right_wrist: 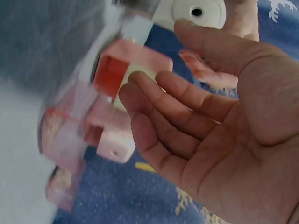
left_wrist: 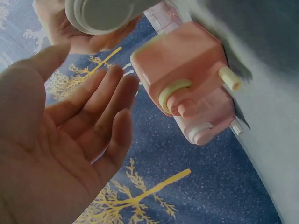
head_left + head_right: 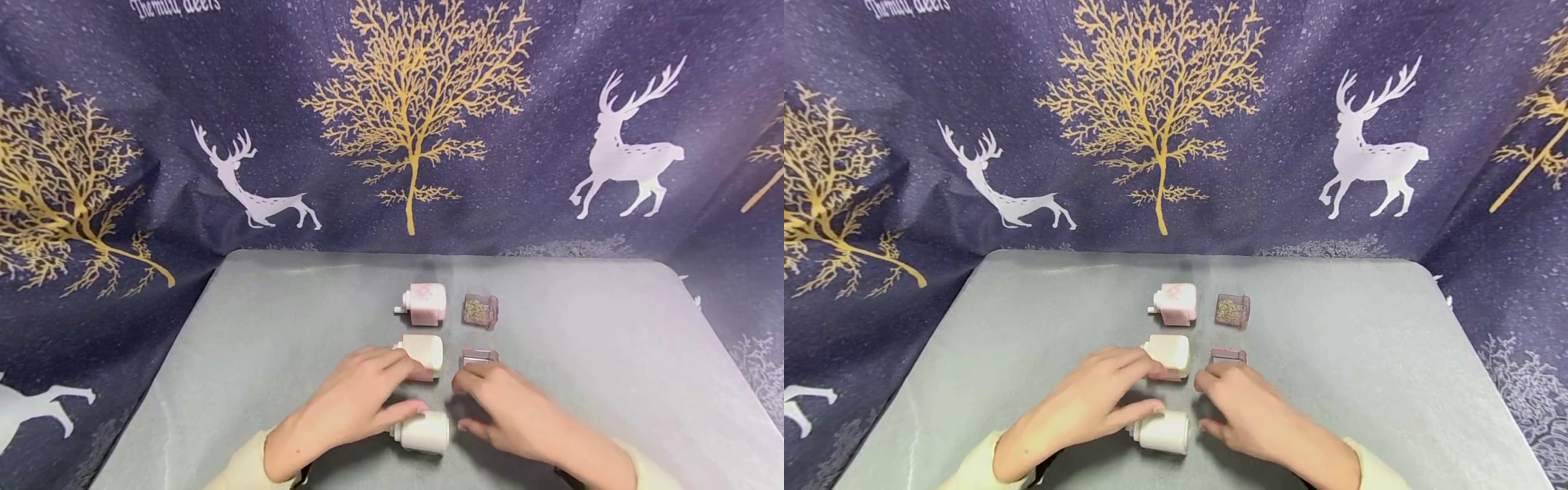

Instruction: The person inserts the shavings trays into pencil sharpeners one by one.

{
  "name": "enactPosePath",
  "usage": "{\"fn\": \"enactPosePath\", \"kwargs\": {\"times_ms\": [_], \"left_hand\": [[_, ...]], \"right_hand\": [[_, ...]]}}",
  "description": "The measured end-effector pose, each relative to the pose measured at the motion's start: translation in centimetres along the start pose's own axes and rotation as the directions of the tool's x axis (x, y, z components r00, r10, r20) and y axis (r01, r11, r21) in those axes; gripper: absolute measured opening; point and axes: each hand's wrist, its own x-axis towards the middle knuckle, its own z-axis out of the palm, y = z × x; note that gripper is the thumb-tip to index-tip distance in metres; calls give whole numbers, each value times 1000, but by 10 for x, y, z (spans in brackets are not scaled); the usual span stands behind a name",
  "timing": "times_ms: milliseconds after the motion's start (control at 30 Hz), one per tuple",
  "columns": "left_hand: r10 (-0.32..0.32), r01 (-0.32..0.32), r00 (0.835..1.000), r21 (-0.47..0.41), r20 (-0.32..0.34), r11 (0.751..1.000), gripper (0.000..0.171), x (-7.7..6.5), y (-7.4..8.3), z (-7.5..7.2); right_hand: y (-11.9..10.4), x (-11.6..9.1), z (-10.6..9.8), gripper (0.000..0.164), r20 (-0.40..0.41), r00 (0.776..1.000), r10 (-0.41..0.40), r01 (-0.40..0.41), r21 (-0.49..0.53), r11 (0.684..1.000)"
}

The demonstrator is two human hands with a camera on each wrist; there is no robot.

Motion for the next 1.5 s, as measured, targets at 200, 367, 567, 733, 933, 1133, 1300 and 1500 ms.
{"fn": "enactPosePath", "kwargs": {"times_ms": [200, 367, 567, 733, 933, 1133, 1300, 1500], "left_hand": [[-73, 74, 996, 3, -47, 997, 37, 2, -4, -1], [-86, 86, 991, -7, -102, 996, 37, 3, -8, 0], [-93, 91, 984, -22, -150, 996, 45, 6, -15, 1], [-113, 109, 983, -34, -145, 993, 56, 6, -19, 3], [-126, 124, 983, -22, -130, 992, 62, 6, -23, 6], [-132, 132, 987, -10, -88, 991, 61, 5, -25, 9], [-158, 158, 987, -6, -37, 987, 60, 4, -26, 11], [-162, 162, 987, -1, -18, 987, 60, 4, -27, 14]], "right_hand": [[10, 0, -11, 39, -63, 997, 35, -36, -4, 999], [17, 0, -16, 48, -79, 996, 44, -46, -33, 998], [25, -1, -17, 58, -141, 988, 60, -72, -76, 995], [29, -2, -17, 71, -151, 982, 116, -130, -88, 988], [34, -2, -15, 81, -135, 979, 155, -170, -107, 980], [38, -2, -13, 86, -112, 980, 167, -180, -119, 976], [38, -2, -10, 92, -30, 976, 214, -216, -124, 969], [37, -2, -6, 92, 4, 974, 228, -226, -125, 966]]}}
